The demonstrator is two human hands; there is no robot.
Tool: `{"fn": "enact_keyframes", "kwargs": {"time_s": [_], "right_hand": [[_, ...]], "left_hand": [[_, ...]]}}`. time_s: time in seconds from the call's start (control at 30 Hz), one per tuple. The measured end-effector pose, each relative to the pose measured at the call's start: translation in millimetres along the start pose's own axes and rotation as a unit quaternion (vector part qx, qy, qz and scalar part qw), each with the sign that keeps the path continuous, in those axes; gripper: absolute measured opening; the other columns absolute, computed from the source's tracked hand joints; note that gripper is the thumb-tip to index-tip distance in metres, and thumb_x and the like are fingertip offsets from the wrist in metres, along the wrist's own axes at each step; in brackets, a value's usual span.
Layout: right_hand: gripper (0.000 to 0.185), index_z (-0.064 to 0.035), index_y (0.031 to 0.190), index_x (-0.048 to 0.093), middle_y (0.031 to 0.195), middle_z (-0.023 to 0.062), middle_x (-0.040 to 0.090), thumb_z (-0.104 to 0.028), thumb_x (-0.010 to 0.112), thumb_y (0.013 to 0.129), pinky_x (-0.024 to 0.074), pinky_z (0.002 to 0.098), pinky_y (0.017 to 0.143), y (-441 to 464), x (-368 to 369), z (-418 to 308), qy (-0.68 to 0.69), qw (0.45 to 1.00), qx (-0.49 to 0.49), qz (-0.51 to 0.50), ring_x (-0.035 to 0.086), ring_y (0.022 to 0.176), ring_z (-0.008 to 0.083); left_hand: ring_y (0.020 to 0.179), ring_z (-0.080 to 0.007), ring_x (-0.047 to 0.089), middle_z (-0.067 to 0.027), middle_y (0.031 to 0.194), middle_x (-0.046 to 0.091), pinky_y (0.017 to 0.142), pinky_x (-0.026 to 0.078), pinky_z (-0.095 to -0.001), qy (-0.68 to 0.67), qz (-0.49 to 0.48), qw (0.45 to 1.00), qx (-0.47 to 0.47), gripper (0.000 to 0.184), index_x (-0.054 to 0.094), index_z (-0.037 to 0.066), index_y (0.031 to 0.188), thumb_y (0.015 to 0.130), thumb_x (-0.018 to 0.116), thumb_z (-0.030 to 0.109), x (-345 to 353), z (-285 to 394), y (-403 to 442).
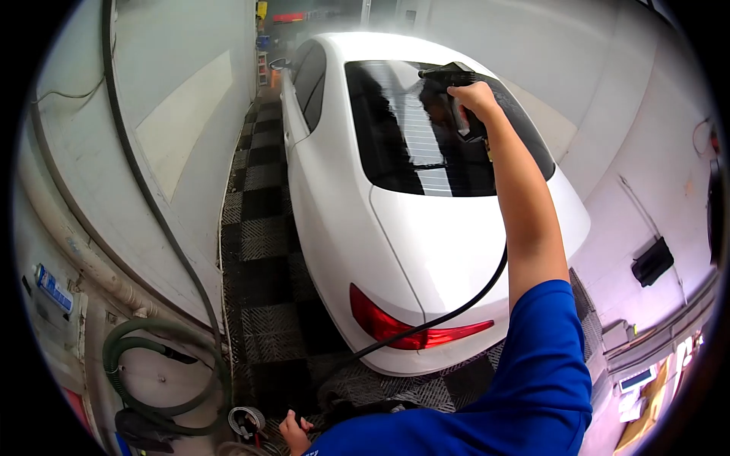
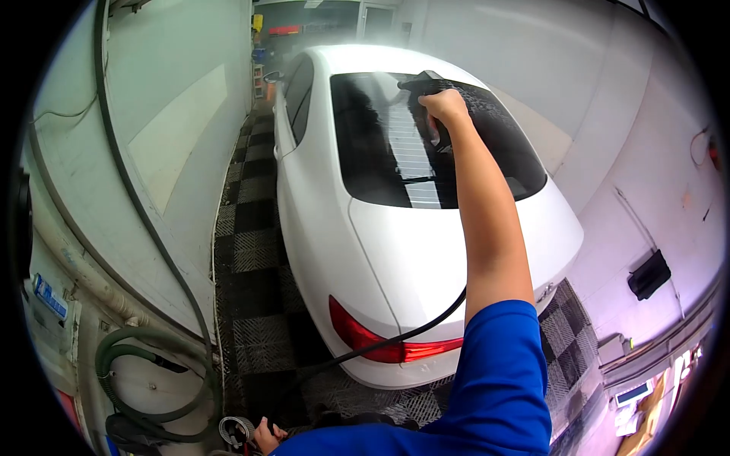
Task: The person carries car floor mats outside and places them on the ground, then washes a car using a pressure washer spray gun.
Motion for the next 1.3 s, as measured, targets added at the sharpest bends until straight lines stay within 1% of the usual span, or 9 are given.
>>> {"fn": "enact_keyframes", "kwargs": {"time_s": [0.13,0.2,0.3,0.5,0.57,0.93,1.1,1.2,1.3], "right_hand": [[0.036,-0.0004,0.056,0.054,0.05,0.0115,0.055,-0.025,0.067,0.079,0.0419,0.0359,0.039,-7.1,-90.6,68.5,0.005,1.0,0.021,0.003,0.051,0.037,0.0235],[0.036,0.0006,0.059,0.055,0.052,0.01,0.055,-0.028,0.069,0.076,0.0433,0.0366,0.045,-6.8,-121.0,92.7,-0.007,1.0,0.026,0.013,0.052,0.042,0.0217],[0.035,0.0003,0.061,0.057,0.056,0.0089,0.056,-0.029,0.071,0.074,0.0443,0.0369,0.049,-6.3,-196.5,165.9,-0.044,0.999,0.012,0.025,0.054,0.048,0.0199],[0.032,0.0013,0.066,0.06,0.057,0.0086,0.058,-0.028,0.071,0.069,0.0456,0.0355,0.052,-9.0,-289.9,250.2,-0.112,0.989,0.08,0.052,0.058,0.052,0.0187],[0.031,0.0014,0.065,0.06,0.059,0.0094,0.059,-0.028,0.07,0.07,0.045,0.0354,0.051,-15.9,-301.7,251.5,-0.159,0.982,0.079,0.06,0.058,0.051,0.0198],[0.039,-0.0019,0.055,0.053,0.049,0.0092,0.052,-0.03,0.068,0.078,0.04,0.0365,0.04,-55.8,-333.7,211.5,-0.015,1.0,-0.011,-0.021,0.048,0.036,0.0195],[0.033,-0.003,0.059,0.053,0.046,0.0068,0.049,-0.026,0.069,0.077,0.0374,0.0355,0.035,-36.6,-349.6,232.6,-0.118,0.989,-0.051,0.078,0.046,0.034,0.0185],[0.034,-0.0032,0.06,0.053,0.047,0.0068,0.05,-0.027,0.07,0.077,0.0382,0.0353,0.037,-33.0,-356.2,240.7,-0.192,0.979,-0.032,0.053,0.047,0.036,0.0176],[0.037,-0.0047,0.063,0.05,0.051,0.0046,0.048,-0.032,0.071,0.077,0.037,0.0308,0.037,-53.3,-354.3,230.7,-0.051,0.995,-0.029,-0.08,0.047,0.039,0.0152]], "left_hand": [[0.041,-0.0152,0.039,-0.0042,0.045,0.039,0.049,0.045,-0.0316,0.031,-0.034,0.999,-0.012,0.052,0.04,0.005,0.051,0.097,0.045,0.027,56.4,-51.1,-60.2],[0.042,-0.0135,0.041,-0.0031,0.046,0.04,0.048,0.044,-0.0295,0.027,-0.111,0.993,0.014,0.05,0.042,0.003,0.053,0.097,0.044,0.027,77.6,-67.5,-84.2],[0.043,-0.0119,0.042,-0.0022,0.047,0.041,0.048,0.043,-0.0281,0.101,-0.096,0.99,0.006,0.05,0.043,0.003,0.054,0.098,0.043,0.027,138.2,-110.3,-169.6],[0.049,-0.0084,0.044,-0.0026,0.056,0.047,0.049,0.04,-0.0247,0.119,-0.185,0.975,0.039,0.047,0.048,0.0,0.063,0.1,0.042,0.028,201.2,-76.1,-270.4],[0.055,-0.0073,0.046,-0.0025,0.06,0.05,0.053,0.04,-0.0236,0.078,-0.229,0.969,0.045,0.045,0.051,-0.001,0.067,0.1,0.042,0.028,210.8,-73.0,-273.6],[0.063,-0.0066,0.049,-0.0025,0.069,0.057,0.06,0.043,-0.0223,0.106,-0.356,0.927,0.056,0.035,0.058,-0.001,0.075,0.098,0.044,0.022,236.4,-104.7,-260.1],[0.064,-0.0058,0.048,-0.0011,0.071,0.055,0.062,0.041,-0.0211,0.117,-0.41,0.904,0.016,0.034,0.057,0.001,0.077,0.098,0.045,0.024,262.4,-110.7,-278.7],[0.062,-0.0053,0.046,0.0005,0.067,0.052,0.057,0.039,-0.0216,0.119,-0.417,0.901,0.01,0.035,0.056,0.002,0.075,0.097,0.046,0.027,276.8,-110.0,-299.2],[0.059,-0.0044,0.044,0.003,0.063,0.048,0.053,0.035,-0.0223,0.141,-0.453,0.88,-0.024,0.037,0.054,0.004,0.073,0.097,0.048,0.031,296.7,-130.2,-316.0]]}}
Point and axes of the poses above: each hand's wrist, its own y-axis towards the middle knuckle, its own x-axis out of the palm, z = x × y, the point moved 3 cm from there along y, towards the middle knuckle
